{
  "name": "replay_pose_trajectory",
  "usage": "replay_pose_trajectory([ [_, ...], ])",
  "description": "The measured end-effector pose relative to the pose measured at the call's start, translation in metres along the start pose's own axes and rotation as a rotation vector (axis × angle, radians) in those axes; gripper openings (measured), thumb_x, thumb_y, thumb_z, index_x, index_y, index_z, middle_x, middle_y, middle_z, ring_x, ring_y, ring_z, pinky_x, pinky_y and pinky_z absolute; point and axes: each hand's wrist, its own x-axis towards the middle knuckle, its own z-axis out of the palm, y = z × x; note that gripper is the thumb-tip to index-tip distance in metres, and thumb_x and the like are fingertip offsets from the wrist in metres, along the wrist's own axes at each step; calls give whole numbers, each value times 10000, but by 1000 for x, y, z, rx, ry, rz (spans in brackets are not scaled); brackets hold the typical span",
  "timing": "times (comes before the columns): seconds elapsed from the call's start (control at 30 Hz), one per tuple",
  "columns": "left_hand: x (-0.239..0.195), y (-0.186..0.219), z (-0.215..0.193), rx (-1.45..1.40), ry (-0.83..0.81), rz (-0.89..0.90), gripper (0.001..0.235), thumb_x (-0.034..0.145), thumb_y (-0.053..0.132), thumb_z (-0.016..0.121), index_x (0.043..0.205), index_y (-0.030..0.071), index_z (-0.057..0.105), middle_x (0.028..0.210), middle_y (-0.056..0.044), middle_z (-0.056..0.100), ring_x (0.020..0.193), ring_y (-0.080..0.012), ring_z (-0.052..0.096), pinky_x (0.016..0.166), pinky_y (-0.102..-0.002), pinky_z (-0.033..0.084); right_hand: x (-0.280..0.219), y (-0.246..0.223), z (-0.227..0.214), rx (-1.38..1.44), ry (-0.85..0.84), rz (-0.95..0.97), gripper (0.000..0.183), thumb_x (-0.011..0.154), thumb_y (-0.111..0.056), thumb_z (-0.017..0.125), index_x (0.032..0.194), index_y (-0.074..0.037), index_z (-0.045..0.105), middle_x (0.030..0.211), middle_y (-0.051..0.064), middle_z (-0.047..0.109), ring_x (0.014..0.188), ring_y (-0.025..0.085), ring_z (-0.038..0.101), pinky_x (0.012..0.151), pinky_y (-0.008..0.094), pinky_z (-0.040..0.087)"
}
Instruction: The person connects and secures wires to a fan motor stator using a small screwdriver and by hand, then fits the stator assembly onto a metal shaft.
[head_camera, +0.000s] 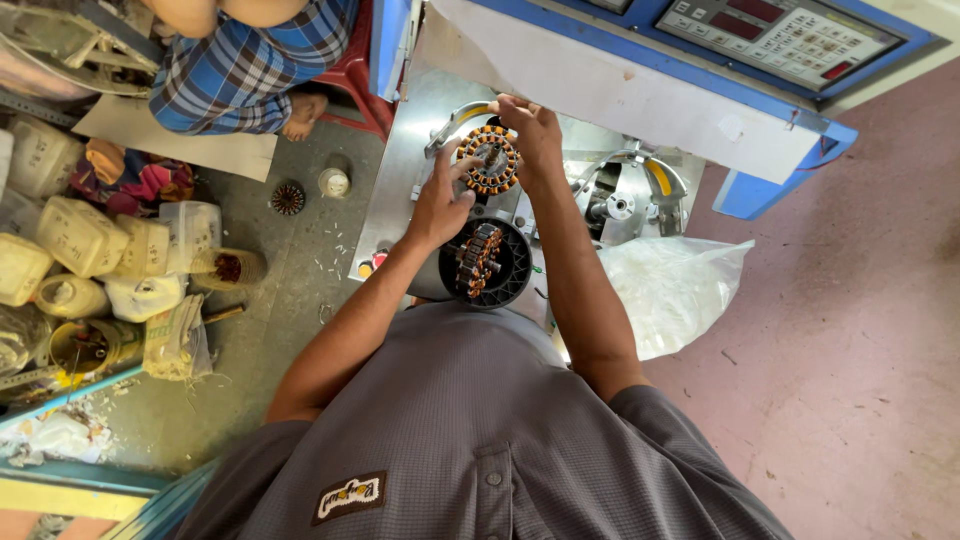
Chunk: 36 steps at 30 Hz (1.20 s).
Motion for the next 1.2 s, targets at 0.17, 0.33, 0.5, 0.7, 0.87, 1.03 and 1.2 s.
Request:
replay_pose_trajectory([
  [0.17, 0, -13, 1, -238, 20, -57, 493, 1015, 43, 541, 1484, 48, 390, 1266, -84, 758, 1078, -200, 682, 964, -331, 512, -102, 7, -2, -223, -123, -203, 141, 1020, -148, 668, 1087, -27, 635, 1085, 93, 753, 1026, 180, 660, 963, 341, 504],
  [0.33, -8, 16, -3, -557, -129, -154, 382, 1030, 83, 535, 1397, -12, 583, 1127, -99, 789, 1096, -129, 702, 992, -266, 504, -162, 26, -30, -644, -234, -290, 107, 984, -18, 618, 1076, -37, 670, 1140, 88, 748, 902, 161, 642, 814, 317, 526],
  [0.5, -35, 68, 9, -442, -283, -231, 316, 972, 100, 630, 1269, 24, 708, 906, -47, 747, 786, -93, 622, 722, -243, 504, -135, 29, -54, -100, -107, -220, 197, 1036, 56, 558, 1187, -51, 622, 1142, 66, 690, 968, 143, 667, 855, 298, 533],
  [0.7, -33, 92, 2, -53, -338, -20, 186, 898, 203, 731, 972, 41, 787, 844, -49, 743, 736, -129, 668, 681, -292, 516, -127, -26, -61, -688, -311, -638, 293, 898, 109, 601, 1146, -47, 627, 1313, 102, 680, 1099, 221, 689, 900, 351, 539],
  [0.87, -38, 109, -11, 182, -469, 116, 227, 877, 248, 752, 871, 22, 729, 868, -91, 681, 768, -225, 667, 698, -369, 525, -143, -42, -86, -999, -477, -703, 191, 798, 68, 684, 926, -60, 745, 904, 58, 736, 834, 254, 686, 772, 368, 540],
  [1.03, -49, 118, 0, 199, -534, 247, 190, 893, 216, 731, 888, 27, 718, 873, -107, 706, 833, -298, 668, 756, -433, 527, -179, -45, -97, -901, -553, -683, 228, 691, 47, 670, 874, -56, 759, 664, 57, 589, 640, 243, 562, 651, 394, 475],
  [1.2, -44, 114, 10, 278, -600, 264, 147, 858, 169, 733, 877, 24, 713, 851, -123, 701, 856, -308, 662, 809, -451, 520, -190, -44, -98, -912, -521, -663, 245, 713, 52, 654, 912, -42, 762, 679, 69, 572, 657, 258, 552, 661, 396, 477],
])
